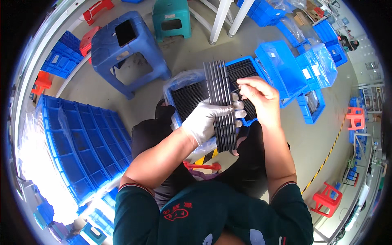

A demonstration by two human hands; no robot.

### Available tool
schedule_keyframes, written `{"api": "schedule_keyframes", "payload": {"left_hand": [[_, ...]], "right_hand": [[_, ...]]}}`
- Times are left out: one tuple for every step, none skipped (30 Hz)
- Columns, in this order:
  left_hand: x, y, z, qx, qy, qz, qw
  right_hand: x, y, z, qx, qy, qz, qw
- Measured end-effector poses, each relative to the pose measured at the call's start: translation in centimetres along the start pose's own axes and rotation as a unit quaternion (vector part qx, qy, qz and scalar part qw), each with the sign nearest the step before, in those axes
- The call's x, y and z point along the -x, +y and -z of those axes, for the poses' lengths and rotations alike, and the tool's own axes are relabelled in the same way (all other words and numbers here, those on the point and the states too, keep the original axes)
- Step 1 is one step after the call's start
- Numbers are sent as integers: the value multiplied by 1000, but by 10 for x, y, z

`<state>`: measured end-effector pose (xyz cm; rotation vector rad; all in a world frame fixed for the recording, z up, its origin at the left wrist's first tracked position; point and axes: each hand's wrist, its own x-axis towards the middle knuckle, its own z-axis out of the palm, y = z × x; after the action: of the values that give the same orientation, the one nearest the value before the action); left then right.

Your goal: Inspecting and organizing black metal rods into containers.

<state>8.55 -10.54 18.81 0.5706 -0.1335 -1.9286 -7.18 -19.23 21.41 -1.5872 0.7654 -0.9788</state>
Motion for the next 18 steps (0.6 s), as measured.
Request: {"api": "schedule_keyframes", "payload": {"left_hand": [[0, 1, 1, -8, 15, -2, 1000], [0, 1, -1, -9, 14, -3, 1000], [0, 2, -2, -15, 18, 0, 1000], [0, 2, -3, -21, 21, 3, 1000], [0, 2, -2, -21, 22, 2, 1000], [-1, 1, -1, -21, 24, -3, 999], [-1, 1, 0, -22, 26, -9, 999], [-2, 1, 1, -22, 26, -10, 999], [-1, 2, 2, -18, 24, -8, 1000], [-1, 2, 2, -14, 22, -5, 1000], [-1, 2, 2, -14, 22, -6, 1000], [-1, 2, 1, -18, 29, -6, 999], [0, 3, 0, -21, 37, -7, 999], [0, 3, -2, -21, 37, -7, 999], [0, 3, -4, -25, 42, -10, 999], [0, 2, -5, -28, 48, -13, 998], [-2, 0, -1, -28, 48, -14, 998], [-5, -3, 7, -42, 47, -24, 998]], "right_hand": [[1, 1, -2, 33, -5, 10, 999], [2, 2, -2, 67, -9, 22, 997], [3, 3, -4, 72, -2, 42, 997], [2, 2, -3, 72, -2, 43, 996], [2, 3, -5, 130, 1, 71, 989], [1, 4, -6, 188, 3, 100, 977], [1, 3, -7, 188, 3, 99, 977], [1, 2, -8, 201, 7, 110, 973], [1, 0, -9, 213, 11, 122, 969], [1, -1, -9, 213, 11, 122, 969], [2, -1, -9, 223, 9, 128, 966], [2, -1, -9, 234, 7, 134, 963], [2, -2, -10, 233, 7, 134, 963], [2, -3, -11, 241, 12, 138, 961], [2, -3, -11, 248, 16, 142, 958], [2, -2, -11, 248, 16, 141, 958], [1, -3, -11, 293, 5, 196, 936], [1, -3, -11, 337, -7, 250, 908]]}}
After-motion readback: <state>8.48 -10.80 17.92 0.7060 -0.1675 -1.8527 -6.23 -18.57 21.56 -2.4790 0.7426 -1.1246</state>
